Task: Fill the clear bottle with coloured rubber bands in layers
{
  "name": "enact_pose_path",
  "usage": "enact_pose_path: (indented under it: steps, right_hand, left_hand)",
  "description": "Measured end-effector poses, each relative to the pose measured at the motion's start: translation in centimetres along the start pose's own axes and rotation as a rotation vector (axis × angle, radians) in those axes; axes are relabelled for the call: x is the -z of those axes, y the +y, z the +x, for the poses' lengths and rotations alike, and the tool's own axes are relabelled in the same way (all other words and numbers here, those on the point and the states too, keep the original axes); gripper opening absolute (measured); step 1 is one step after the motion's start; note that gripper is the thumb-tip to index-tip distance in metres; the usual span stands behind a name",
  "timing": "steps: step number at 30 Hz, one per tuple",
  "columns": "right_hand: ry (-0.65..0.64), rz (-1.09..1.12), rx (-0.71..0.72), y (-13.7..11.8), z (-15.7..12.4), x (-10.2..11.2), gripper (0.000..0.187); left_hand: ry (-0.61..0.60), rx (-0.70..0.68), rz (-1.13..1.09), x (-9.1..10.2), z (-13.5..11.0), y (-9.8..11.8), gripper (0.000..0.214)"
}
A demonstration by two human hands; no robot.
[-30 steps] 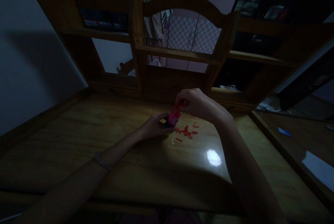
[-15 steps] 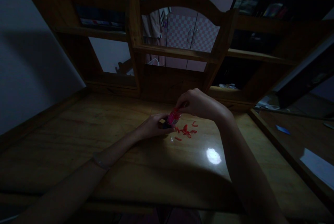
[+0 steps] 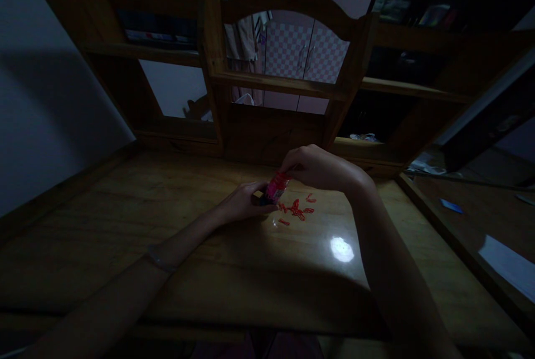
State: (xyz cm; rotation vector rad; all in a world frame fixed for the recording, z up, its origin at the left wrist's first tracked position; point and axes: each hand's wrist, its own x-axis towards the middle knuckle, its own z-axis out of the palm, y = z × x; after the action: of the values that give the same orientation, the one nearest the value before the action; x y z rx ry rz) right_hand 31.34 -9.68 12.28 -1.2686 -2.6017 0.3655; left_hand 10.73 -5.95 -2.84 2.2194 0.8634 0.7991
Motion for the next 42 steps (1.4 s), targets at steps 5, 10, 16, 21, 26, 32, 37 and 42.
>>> enact_pose_path:
  steps: [5, 10, 16, 21, 26, 32, 37, 42]
  right_hand:
    - [-0.001, 0.004, 0.028, 0.2, -0.2, 0.1, 0.032]
    - [0.066, 0.027, 0.010, 0.3, -0.1, 0.1, 0.029]
    - [0.113, 0.107, -0.055, 0.0, 0.2, -0.4, 0.022]
    - [0.139, 0.048, -0.071, 0.0, 0.6, -0.8, 0.020]
    - [0.109, -0.020, -0.066, 0.1, 0.7, -0.7, 0.021]
    - [0.058, -0.024, -0.028, 0.0, 0.3, -0.1, 0.023]
    - [-0.003, 0.003, -0.040, -0.1, 0.1, 0.1, 0.022]
    - [-0.030, 0.025, -0.034, -0.1, -0.1, 0.4, 0.023]
  left_hand:
    - [0.011, -0.019, -0.012, -0.1, -0.1, 0.2, 0.050]
    - [-0.008, -0.040, -0.028, -0.1, -0.1, 0.1, 0.049]
    - [-0.025, -0.034, -0.038, 0.0, 0.0, 0.3, 0.048]
    - [-0.004, 0.006, -0.033, -0.1, -0.1, 0.0, 0.049]
    - [-0.031, 0.015, -0.012, 0.1, 0.0, -0.2, 0.052]
    - [-0.006, 0.009, -0.008, 0.1, 0.0, 0.0, 0.050]
    - [-0.004, 0.005, -0.010, 0.1, 0.0, 0.0, 0.051]
    - [-0.008, -0.001, -0.002, 0.1, 0.0, -0.1, 0.051]
